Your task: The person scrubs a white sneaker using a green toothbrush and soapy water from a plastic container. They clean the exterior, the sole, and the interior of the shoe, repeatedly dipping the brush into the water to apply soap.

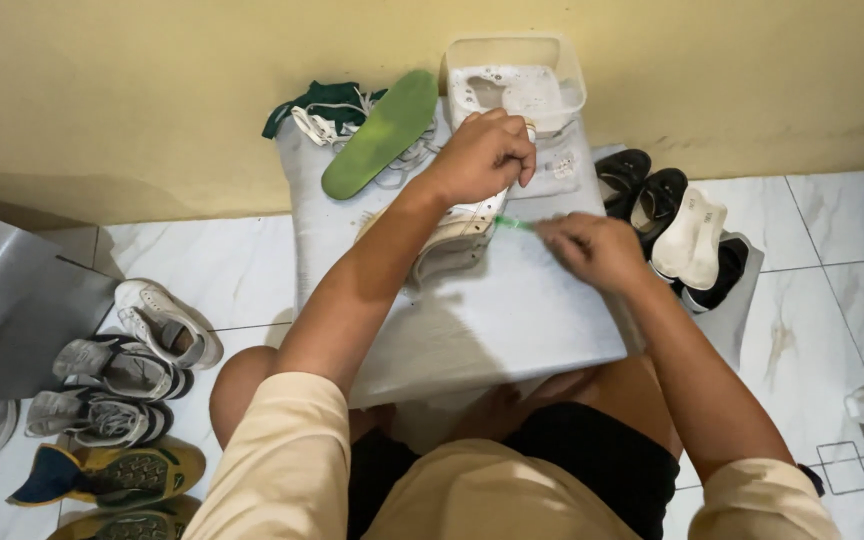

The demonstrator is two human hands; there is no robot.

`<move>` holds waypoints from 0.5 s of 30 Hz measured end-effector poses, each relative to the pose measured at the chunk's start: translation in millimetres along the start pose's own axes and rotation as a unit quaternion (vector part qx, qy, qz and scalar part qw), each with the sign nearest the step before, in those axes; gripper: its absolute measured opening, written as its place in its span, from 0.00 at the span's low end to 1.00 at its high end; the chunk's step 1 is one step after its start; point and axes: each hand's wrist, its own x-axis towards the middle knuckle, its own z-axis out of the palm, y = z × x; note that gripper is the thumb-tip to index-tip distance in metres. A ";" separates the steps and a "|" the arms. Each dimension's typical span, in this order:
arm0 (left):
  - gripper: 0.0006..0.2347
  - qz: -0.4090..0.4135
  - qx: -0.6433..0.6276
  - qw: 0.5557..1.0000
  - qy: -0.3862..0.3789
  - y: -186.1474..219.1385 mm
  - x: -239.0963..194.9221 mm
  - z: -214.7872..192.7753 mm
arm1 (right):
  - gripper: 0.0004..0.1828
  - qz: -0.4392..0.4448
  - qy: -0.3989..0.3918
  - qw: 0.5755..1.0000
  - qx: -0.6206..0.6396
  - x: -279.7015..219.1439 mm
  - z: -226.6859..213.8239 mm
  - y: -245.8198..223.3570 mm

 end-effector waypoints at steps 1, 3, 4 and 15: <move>0.09 0.000 -0.002 1.000 -0.001 2.6 -0.4 1.2 | 0.08 0.002 0.000 1.000 0.000 -3.1 1.0 -0.8; 0.09 -0.003 -0.002 1.000 0.000 4.6 0.1 -2.3 | 0.08 0.024 0.014 0.999 0.022 -1.6 3.6 -1.5; 0.09 -0.004 -0.001 1.000 0.002 4.3 0.0 -3.2 | 0.08 0.022 0.014 0.999 0.021 -4.0 6.7 -12.4; 0.09 -0.014 -0.009 1.000 -0.012 13.1 -0.5 -8.1 | 0.08 0.040 0.027 0.998 0.030 3.7 10.8 24.6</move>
